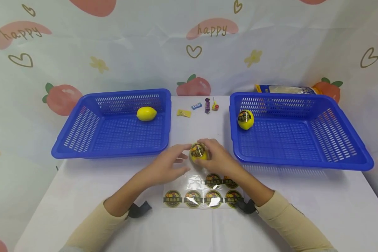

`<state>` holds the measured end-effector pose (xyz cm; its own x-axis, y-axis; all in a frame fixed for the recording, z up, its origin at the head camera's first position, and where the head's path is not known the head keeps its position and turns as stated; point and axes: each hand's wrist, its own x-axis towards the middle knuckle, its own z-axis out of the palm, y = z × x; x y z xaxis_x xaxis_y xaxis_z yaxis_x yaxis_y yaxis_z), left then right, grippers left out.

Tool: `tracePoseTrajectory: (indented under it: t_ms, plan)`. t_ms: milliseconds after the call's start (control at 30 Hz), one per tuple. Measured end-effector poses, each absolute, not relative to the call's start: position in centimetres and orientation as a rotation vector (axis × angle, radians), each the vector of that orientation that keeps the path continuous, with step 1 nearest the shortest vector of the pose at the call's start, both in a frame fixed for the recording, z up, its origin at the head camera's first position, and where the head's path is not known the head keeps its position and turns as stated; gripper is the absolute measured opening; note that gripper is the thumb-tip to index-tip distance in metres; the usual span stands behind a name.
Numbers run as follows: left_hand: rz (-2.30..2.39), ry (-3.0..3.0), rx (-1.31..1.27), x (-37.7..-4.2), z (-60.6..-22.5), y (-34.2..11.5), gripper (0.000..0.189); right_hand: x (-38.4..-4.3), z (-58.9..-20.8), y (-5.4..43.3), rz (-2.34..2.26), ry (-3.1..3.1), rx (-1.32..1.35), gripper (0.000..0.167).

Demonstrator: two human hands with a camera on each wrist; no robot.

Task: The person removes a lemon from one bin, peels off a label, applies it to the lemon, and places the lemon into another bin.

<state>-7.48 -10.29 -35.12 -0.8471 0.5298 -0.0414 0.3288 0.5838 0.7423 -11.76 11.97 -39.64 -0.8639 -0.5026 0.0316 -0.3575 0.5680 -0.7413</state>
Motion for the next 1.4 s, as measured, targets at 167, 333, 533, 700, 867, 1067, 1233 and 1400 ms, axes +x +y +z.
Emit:
tracePoseTrajectory:
  t_ms: [167,333,533,700,867,1067,1233,1400]
  plan:
    - [1.231,2.774,0.883,-7.1,-33.2,-11.1,0.048,-11.9,-39.4,11.8,-1.143,2.617,-0.683,0.065]
    - [1.059,3.14,0.843,-8.1,-32.9,-12.1,0.039,-12.1,-39.6,11.6,-1.169,2.594,-0.794,0.065]
    - [0.795,3.225,0.592,-9.2,-34.0,-13.1,0.045,-12.1,-39.8,11.4,-1.123,2.639,-0.888,0.058]
    - [0.734,3.211,0.506,-9.5,-34.8,-13.2,0.053,-12.0,-39.6,11.3,-1.113,2.643,-0.854,0.055]
    - [0.715,3.25,0.508,-9.6,-35.2,-13.1,0.053,-11.8,-39.3,11.3,-1.103,2.635,-0.829,0.056]
    - [0.732,3.252,0.533,-9.6,-35.4,-13.3,0.052,-11.3,-38.8,11.4,-1.183,2.54,-0.823,0.057]
    - [0.74,3.248,0.543,-9.7,-35.4,-13.4,0.052,-11.0,-37.2,11.7,-1.279,2.47,-0.903,0.056]
    - [0.749,3.242,0.534,-9.7,-35.4,-13.4,0.052,-11.0,-34.2,12.7,-1.295,2.453,-0.957,0.055]
